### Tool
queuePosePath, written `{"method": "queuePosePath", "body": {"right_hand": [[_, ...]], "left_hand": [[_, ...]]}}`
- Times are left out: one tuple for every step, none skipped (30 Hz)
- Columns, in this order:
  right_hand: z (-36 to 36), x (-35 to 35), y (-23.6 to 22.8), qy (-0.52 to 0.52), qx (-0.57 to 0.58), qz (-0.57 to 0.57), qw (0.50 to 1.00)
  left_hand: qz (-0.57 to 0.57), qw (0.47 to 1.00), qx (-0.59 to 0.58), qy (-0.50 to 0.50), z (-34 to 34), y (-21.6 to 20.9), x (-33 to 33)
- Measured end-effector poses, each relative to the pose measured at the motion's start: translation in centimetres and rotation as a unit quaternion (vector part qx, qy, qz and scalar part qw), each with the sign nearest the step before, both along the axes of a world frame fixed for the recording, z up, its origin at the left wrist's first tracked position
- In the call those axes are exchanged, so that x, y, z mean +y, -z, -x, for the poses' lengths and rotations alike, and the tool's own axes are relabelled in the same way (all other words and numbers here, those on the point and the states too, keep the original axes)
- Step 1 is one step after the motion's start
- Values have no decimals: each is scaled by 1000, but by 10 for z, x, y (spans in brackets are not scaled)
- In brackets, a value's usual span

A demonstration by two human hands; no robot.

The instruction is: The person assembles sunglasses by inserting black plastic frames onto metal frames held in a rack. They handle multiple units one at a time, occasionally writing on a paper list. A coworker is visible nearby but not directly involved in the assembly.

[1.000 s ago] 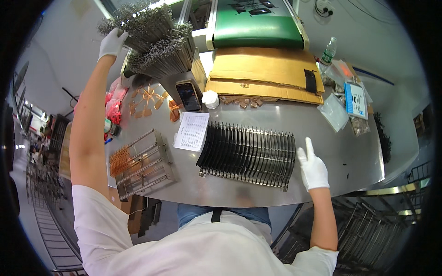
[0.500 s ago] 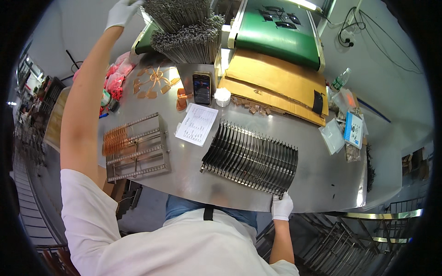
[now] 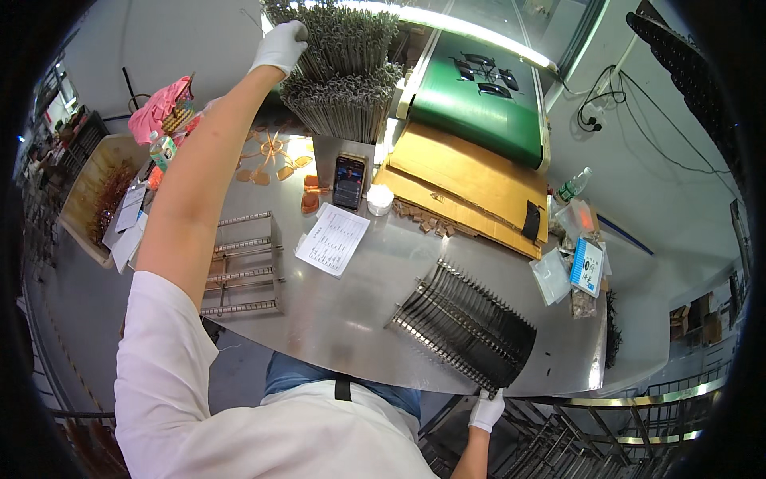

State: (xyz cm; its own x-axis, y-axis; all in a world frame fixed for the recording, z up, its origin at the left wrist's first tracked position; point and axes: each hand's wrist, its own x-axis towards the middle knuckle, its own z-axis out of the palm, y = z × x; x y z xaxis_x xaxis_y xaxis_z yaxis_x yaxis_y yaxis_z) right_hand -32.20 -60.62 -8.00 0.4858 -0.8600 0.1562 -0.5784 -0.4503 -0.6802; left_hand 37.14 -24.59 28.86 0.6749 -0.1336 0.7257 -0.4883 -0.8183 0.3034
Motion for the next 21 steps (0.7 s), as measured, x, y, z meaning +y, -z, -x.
{"method": "queuePosePath", "body": {"right_hand": [[-6, 8, -13, 14, 19, -36, 999], [-7, 6, -10, 11, 23, -39, 999], [-4, 3, -7, 12, 29, -41, 999], [-2, 1, -4, 12, 34, -43, 998], [-2, -1, -1, 7, 31, -32, 999], [0, -3, 2, 5, 28, -22, 999], [4, -5, 5, 5, 26, -9, 1000], [8, -8, 10, 9, 36, -3, 999], [12, -12, 16, 10, 44, 4, 999], [8, -14, 17, 7, 52, 10, 999], [4, -16, 16, 6, 61, -2, 998], [-3, -13, 8, 5, 72, -16, 997], [-3, -10, 2, 10, 88, -29, 996], [1, -9, 5, 18, 88, -26, 996], [5, -10, 6, 25, 90, -25, 995], [8, -11, 8, 29, 93, -24, 995], [0, -17, 17, 6, 85, -20, 996], [-4, -22, 21, -8, 73, -25, 997], [2, -22, 20, -2, 67, -25, 997], [7, -21, 19, 3, 61, -26, 998], [9, -19, 18, 5, 56, -17, 998]], "left_hand": [[107, 994, -8, 15, -6, 7, 4], [212, 977, -16, 29, -11, 13, 6], [383, 919, 45, 85, -14, 17, 3], [418, 896, 82, 129, -17, 22, 5], [451, 868, 118, 171, -18, 27, 9], [481, 836, 155, 214, -15, 30, 9], [462, 849, 156, 201, -3, 28, 5], [423, 881, 137, 162, 5, 23, 4], [382, 909, 115, 119, 12, 16, 5], [340, 933, 90, 72, 16, 10, 10], [332, 939, 65, 51, -10, -1, 28], [253, 967, 11, -40, -28, -26, 58], [169, 977, -37, -126, -34, -53, 76], [273, 957, -93, -18, -25, -75, 75], [369, 914, -142, 87, -18, -95, 75], [396, 897, -124, 150, -11, -107, 73], [409, 882, -120, 199, 10, -130, 87], [429, 860, -110, 253, 25, -136, 93], [408, 866, -130, 257, 31, -125, 80], [387, 871, -151, 261, 39, -111, 67], [362, 877, -176, 263, 58, -101, 54]]}}
